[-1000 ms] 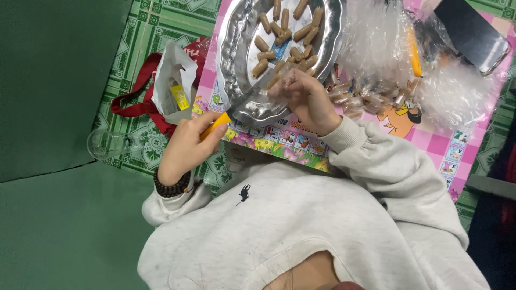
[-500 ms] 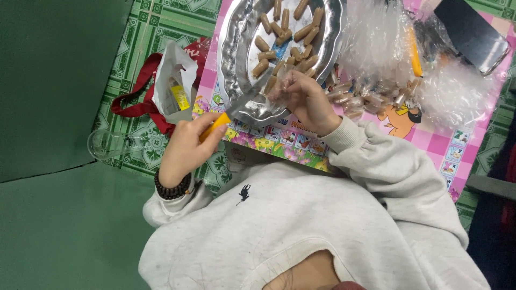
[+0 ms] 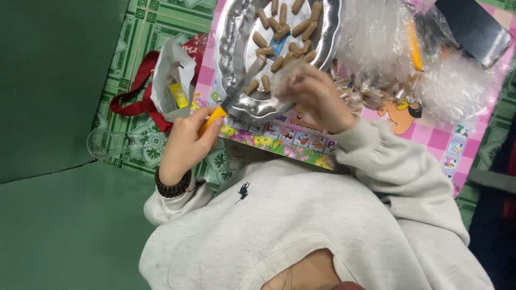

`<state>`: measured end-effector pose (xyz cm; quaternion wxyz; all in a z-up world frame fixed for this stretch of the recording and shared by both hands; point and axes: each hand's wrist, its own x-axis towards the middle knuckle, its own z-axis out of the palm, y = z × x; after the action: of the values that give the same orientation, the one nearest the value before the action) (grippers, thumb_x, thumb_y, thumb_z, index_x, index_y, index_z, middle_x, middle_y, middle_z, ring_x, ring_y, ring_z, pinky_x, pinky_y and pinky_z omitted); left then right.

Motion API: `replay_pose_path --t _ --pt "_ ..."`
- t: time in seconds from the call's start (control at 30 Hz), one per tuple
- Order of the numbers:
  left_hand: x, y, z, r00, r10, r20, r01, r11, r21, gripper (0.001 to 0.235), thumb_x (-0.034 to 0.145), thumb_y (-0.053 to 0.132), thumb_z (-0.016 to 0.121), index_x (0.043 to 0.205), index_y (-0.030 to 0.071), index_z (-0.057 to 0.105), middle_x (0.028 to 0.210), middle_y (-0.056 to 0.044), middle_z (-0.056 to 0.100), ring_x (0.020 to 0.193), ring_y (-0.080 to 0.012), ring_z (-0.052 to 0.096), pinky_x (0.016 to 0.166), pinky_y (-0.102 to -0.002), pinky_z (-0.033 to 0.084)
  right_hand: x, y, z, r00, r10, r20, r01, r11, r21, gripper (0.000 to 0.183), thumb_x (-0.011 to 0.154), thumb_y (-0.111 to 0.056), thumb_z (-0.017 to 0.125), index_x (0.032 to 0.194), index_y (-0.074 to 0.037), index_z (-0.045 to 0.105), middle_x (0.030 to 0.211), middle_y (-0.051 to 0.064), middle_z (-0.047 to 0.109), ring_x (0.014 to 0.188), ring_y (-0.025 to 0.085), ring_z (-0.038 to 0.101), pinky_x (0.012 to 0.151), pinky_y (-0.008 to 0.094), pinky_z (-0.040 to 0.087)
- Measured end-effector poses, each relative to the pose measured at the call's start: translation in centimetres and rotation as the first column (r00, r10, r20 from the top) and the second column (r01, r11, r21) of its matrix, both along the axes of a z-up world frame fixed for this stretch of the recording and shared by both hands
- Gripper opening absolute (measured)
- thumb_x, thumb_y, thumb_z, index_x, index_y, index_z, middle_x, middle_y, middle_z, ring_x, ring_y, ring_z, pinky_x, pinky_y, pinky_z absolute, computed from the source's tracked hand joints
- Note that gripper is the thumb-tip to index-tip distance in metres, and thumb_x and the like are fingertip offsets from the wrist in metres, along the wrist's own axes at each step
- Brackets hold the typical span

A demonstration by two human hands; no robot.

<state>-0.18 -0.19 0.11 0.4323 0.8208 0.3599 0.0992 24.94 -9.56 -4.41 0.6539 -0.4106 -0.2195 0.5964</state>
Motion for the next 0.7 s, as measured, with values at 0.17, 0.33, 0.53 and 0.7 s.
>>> replay_pose_path --t 0.17,0.33,0.53,0.7 --pt "0.6 -0.3 -0.3 0.996 0.071 0.047 -0.073 0.996 0.048 0.022 0.088 0.009 0.060 0.107 -0.004 0.062 0.061 -0.007 0.062 0.047 -0.0137 0.056 0.043 -0.025 0.040 6.9 -9.7 3.4 0.574 -0.312 0.757 0.152 0.949 0.276 0.038 0.093 0.020 0.047 0.123 -0.002 0.048 0.121 0.012 0.058 0.093 0.015 0.058 0.087 0.024 0.052" --pt "3.0 -1.1 0.2 0.999 -0.007 0.031 0.006 1.000 0.016 0.021 0.088 0.004 0.059 0.107 -0.003 0.064 0.053 -0.004 0.060 0.044 -0.0104 0.053 0.040 -0.021 0.033 12.8 -16.9 4.5 -0.562 -0.242 0.791 0.288 0.839 0.461 0.036 0.088 0.027 0.057 0.122 0.019 0.062 0.106 0.029 0.065 0.083 0.039 0.057 0.076 0.043 0.046" --pt "5.2 -2.1 0.4 0.992 -0.123 0.036 0.123 0.992 0.003 0.022 0.088 0.007 0.059 0.106 -0.005 0.064 0.054 -0.004 0.059 0.043 -0.0095 0.048 0.040 -0.021 0.033 16.2 -17.7 -6.6 -0.711 0.107 0.695 0.389 0.883 0.263 0.015 0.081 -0.005 0.068 0.095 0.002 0.067 0.129 0.018 0.063 0.117 0.037 0.044 0.101 0.046 0.028" --pt "5.5 -2.4 0.9 0.989 -0.141 0.042 0.142 0.990 -0.018 0.023 0.087 0.008 0.058 0.105 -0.004 0.064 0.055 -0.003 0.059 0.043 -0.0089 0.045 0.041 -0.021 0.030 15.8 -17.3 -9.2 -0.423 0.020 0.906 0.423 0.889 0.178 0.022 0.096 -0.008 0.067 0.103 0.010 0.055 0.139 0.034 0.045 0.129 0.049 0.042 0.110 0.055 0.025"
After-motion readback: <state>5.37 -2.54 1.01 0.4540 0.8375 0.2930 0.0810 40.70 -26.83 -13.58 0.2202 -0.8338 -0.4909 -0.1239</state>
